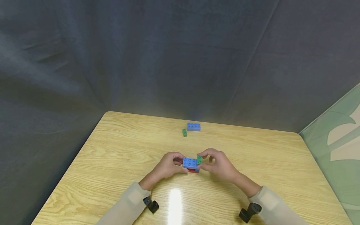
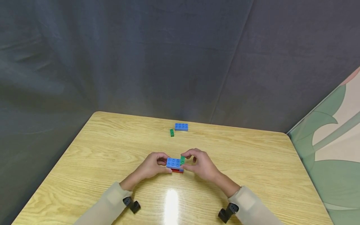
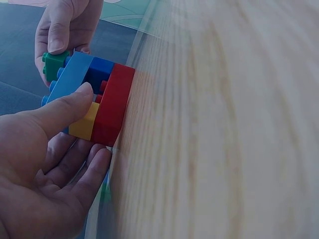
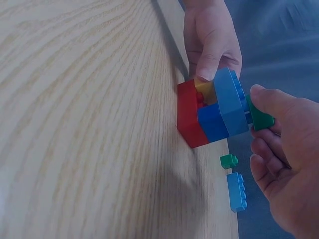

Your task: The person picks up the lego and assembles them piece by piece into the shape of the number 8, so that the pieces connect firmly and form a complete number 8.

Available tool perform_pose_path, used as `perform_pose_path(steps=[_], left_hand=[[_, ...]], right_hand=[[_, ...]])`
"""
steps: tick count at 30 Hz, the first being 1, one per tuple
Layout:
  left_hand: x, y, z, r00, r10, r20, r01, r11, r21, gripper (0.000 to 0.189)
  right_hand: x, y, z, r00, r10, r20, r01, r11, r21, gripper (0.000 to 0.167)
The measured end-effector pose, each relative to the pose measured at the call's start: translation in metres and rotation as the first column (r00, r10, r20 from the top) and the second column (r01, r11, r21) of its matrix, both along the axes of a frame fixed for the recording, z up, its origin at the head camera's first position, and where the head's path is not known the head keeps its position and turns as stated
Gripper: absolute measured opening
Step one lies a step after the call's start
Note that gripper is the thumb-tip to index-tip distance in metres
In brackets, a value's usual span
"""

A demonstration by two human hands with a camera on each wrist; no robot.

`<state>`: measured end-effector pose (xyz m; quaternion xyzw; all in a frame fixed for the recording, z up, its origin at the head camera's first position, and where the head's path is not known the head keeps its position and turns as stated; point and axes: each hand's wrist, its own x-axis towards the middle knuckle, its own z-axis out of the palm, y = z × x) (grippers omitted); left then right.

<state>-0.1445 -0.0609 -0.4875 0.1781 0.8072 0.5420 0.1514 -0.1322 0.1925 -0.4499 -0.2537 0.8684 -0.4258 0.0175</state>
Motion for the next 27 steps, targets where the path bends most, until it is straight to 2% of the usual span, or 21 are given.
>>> perform_pose_path(steps=[12,27], left_hand=[[0.0014,-0.0003,0.0026,1.000,-0.007,0.017,0.007,1.000,0.020,0.034],[0.0013,0.0000,0.0020,1.000,-0.004,0.011,0.004,1.000,0.015,0.034]], right_hand=[[-0.0006,-0.0013,-0.0004,1.000,0.017,-0.013,-0.017,0.999,-0.028,0.034],[-0.0013,-0.0007,-0.0002,0.999,0.020,0.045,-0.019,1.000,-0.013,0.033]])
